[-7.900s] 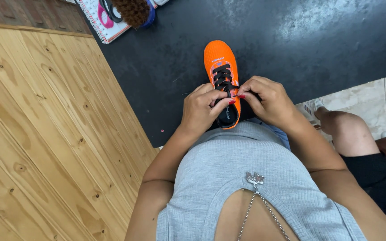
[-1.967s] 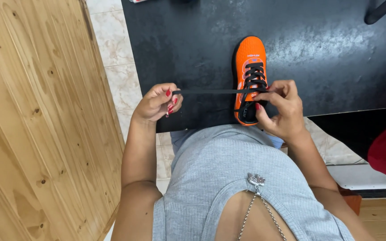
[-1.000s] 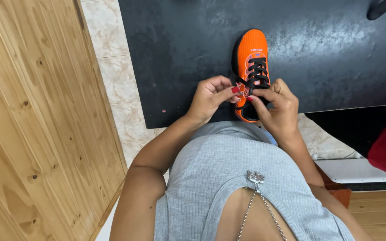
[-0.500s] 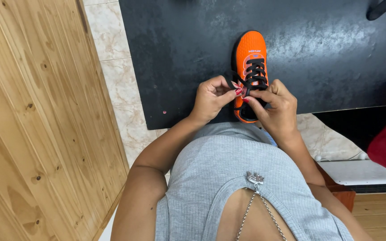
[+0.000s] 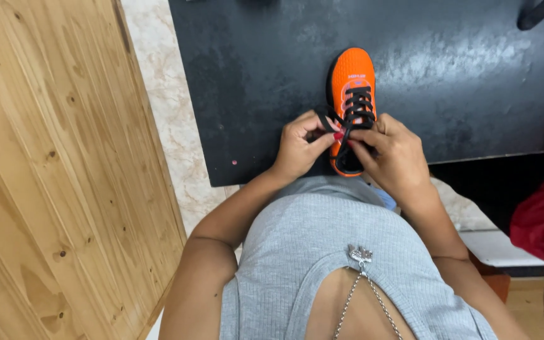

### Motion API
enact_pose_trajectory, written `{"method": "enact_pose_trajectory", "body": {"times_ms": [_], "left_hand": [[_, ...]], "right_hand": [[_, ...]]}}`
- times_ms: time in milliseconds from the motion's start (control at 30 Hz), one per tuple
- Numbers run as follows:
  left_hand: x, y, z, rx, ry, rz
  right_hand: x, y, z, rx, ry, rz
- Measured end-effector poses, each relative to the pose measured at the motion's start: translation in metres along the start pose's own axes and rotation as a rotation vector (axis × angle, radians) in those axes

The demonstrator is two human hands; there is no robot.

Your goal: The person threads a black shoelace through the eyelets of an orange athletic shoe placed on a black table. They pull the laces through each eyelet in sequence, tighten them, and tie a knot at the top. The person then tucks the lace ends inside the shoe and places it on the table.

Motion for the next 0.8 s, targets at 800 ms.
{"method": "enact_pose_trajectory", "body": {"times_ms": [800], "left_hand": [[-0.003, 0.032, 0.0, 0.024, -0.07, 0.099]], "right_hand": [[0.032, -0.031, -0.013, 0.01, 0.076, 0.101]]}}
Point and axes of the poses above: each hand's wrist, its own x-axis towards the middle knuckle, its own y-axis out of the back of the hand, z = x × y, the point moved 7 cm from there along x, towards the middle knuckle, and after that the axes turned 8 degrees about -x, right-handed, at the moved point
